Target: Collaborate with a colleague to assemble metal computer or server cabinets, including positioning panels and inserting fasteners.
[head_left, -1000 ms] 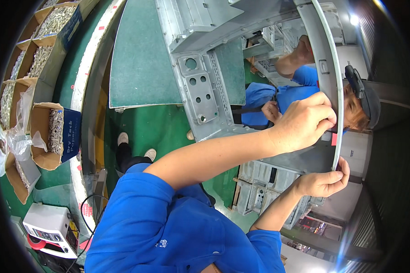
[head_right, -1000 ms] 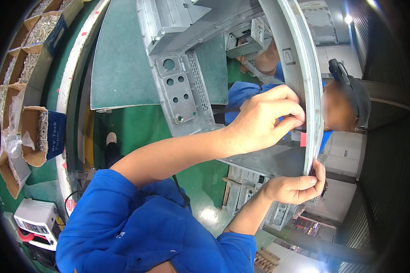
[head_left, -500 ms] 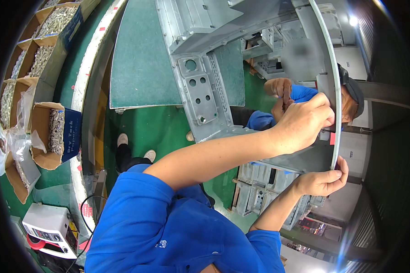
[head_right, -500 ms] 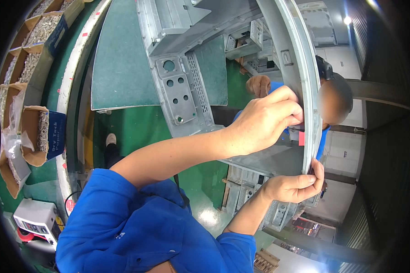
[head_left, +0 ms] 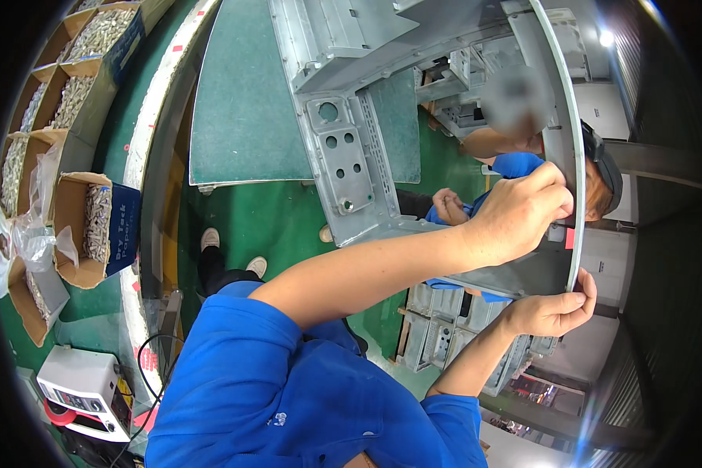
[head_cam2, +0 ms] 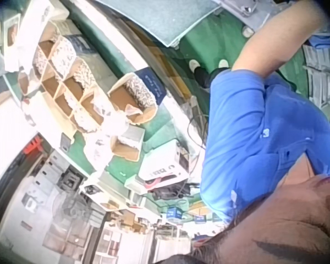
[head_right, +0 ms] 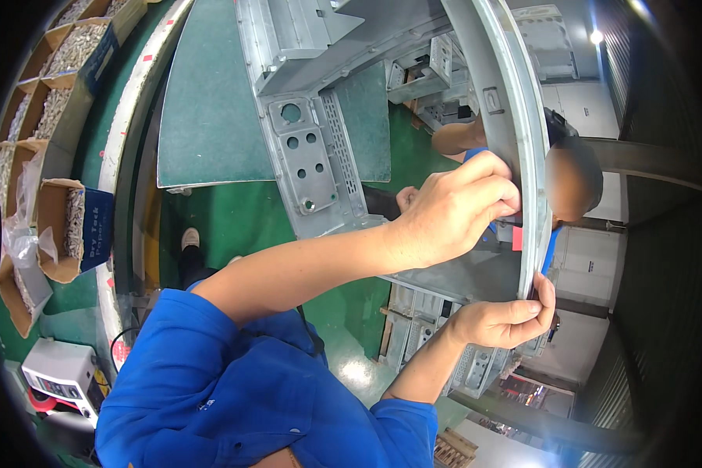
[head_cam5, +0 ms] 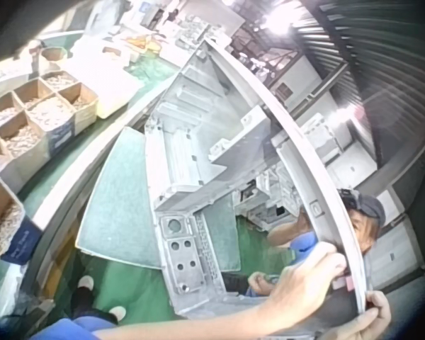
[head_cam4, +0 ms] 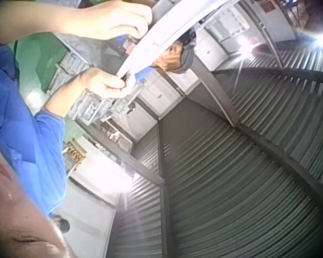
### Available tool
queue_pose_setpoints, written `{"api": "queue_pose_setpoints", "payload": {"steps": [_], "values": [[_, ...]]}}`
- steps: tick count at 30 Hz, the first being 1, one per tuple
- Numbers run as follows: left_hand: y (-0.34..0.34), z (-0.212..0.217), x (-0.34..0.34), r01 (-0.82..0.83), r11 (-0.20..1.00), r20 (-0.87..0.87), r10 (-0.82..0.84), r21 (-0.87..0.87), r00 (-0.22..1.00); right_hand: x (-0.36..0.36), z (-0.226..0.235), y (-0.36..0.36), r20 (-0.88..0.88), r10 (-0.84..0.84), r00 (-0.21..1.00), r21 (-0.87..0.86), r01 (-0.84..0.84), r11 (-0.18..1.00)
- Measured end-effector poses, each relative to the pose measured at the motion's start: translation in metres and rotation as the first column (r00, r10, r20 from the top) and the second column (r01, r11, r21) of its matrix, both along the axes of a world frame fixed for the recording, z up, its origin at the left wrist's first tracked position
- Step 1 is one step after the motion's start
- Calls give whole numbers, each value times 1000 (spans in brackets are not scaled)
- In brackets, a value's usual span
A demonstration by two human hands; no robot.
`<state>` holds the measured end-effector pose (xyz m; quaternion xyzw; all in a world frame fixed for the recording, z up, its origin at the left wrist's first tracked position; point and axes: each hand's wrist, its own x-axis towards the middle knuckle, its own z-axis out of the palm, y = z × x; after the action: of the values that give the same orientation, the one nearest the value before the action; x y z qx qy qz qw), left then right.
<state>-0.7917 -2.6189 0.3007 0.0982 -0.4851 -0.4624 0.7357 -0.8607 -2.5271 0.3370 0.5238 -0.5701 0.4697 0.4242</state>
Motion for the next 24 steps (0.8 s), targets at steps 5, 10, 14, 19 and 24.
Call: {"api": "queue_pose_setpoints", "payload": {"steps": [5, 10, 14, 19, 24], "values": [[1, 0, -2, -58, 998, -38, 57, -25, 998, -1, 0, 0, -2, 15, 1000, -4, -15, 1000], [2, 0, -3, -63, 998, -49, 63, -5, 997, -1, 0, -1, -8, 10, 1000, 1, -10, 1000], [-1, 0, -2, -12, 1000, -90, 14, 25, 996, 0, -1, -2, -2, 26, 1000, 2, -26, 1000], [-5, 0, -2, 81, 995, -117, -74, 52, 990, 5, 1, -2, -29, -25, 999, 5, 25, 1000], [-8, -3, -3, 361, 919, -221, -323, 159, 920, 6, -1, -4, -15, -38, 999, 3, 38, 999]]}}
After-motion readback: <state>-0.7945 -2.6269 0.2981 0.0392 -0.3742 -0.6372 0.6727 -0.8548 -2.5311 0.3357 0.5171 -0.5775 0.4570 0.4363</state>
